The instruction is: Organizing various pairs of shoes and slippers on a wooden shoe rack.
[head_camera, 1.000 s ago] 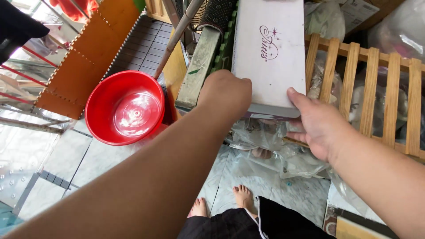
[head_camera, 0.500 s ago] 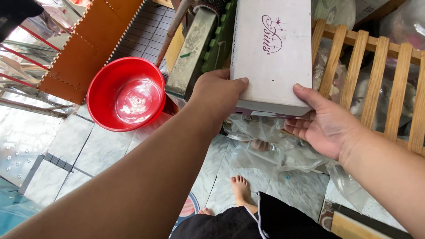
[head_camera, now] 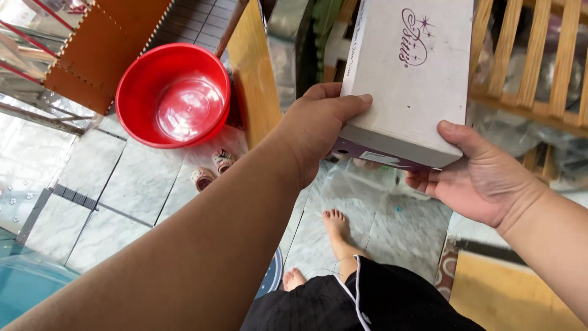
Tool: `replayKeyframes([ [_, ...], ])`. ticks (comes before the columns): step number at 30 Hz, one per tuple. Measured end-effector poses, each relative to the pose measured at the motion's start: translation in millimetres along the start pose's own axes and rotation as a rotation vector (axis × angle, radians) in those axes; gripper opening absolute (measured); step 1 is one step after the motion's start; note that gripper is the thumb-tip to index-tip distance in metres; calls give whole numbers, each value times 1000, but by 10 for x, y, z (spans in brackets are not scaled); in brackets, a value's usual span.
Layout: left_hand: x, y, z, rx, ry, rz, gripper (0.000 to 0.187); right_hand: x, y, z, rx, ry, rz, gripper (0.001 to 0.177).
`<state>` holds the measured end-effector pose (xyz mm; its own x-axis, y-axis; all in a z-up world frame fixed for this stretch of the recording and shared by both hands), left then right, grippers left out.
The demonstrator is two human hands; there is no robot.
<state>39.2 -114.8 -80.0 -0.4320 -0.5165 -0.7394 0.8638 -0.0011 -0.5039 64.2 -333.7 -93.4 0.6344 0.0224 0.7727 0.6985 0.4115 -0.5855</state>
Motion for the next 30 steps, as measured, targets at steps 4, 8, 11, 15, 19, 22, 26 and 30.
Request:
replayKeyframes([
  [4,467,-486,-303,-15,81,-121,83,-473,-434,322,-94,-22,69,75],
  [8,853,-928,-491,68,43,-213,89,-927,-722,572,15,-9,110,70],
  [11,1095,-1268,-744,49,14,-285,90,-1274,-865,732,4,-55,212,68],
  [15,1443,-1510,-1103,-17,-140,-271,91,-1624,-869,861,29,-158,321,68],
  [19,1656,-1674,-1393,-116,-255,-258,88,-1791,-719,1008,75,-261,394,69],
  [22,1761,-1781,-1573,-186,-332,-237,88,-1859,-602,1184,144,-339,446,70],
  [26,1893,-1920,-1763,-282,-454,-195,87,-1878,-465,1380,198,-453,472,72],
  [30,1983,-2141,-1958,-386,-577,-141,87,-1894,-359,1678,266,-553,495,73],
])
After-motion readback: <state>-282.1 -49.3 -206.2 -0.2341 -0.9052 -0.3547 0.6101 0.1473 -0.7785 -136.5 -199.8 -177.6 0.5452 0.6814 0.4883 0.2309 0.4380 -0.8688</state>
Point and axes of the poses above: each hand's wrist, its own y-axis towards the middle knuckle, its own z-axis out of the palm, x = y × z, the point moved 10 cm from there along y, towards the middle knuckle, and after that the axes turned 7 degrees about -y, right-handed, at the moved point
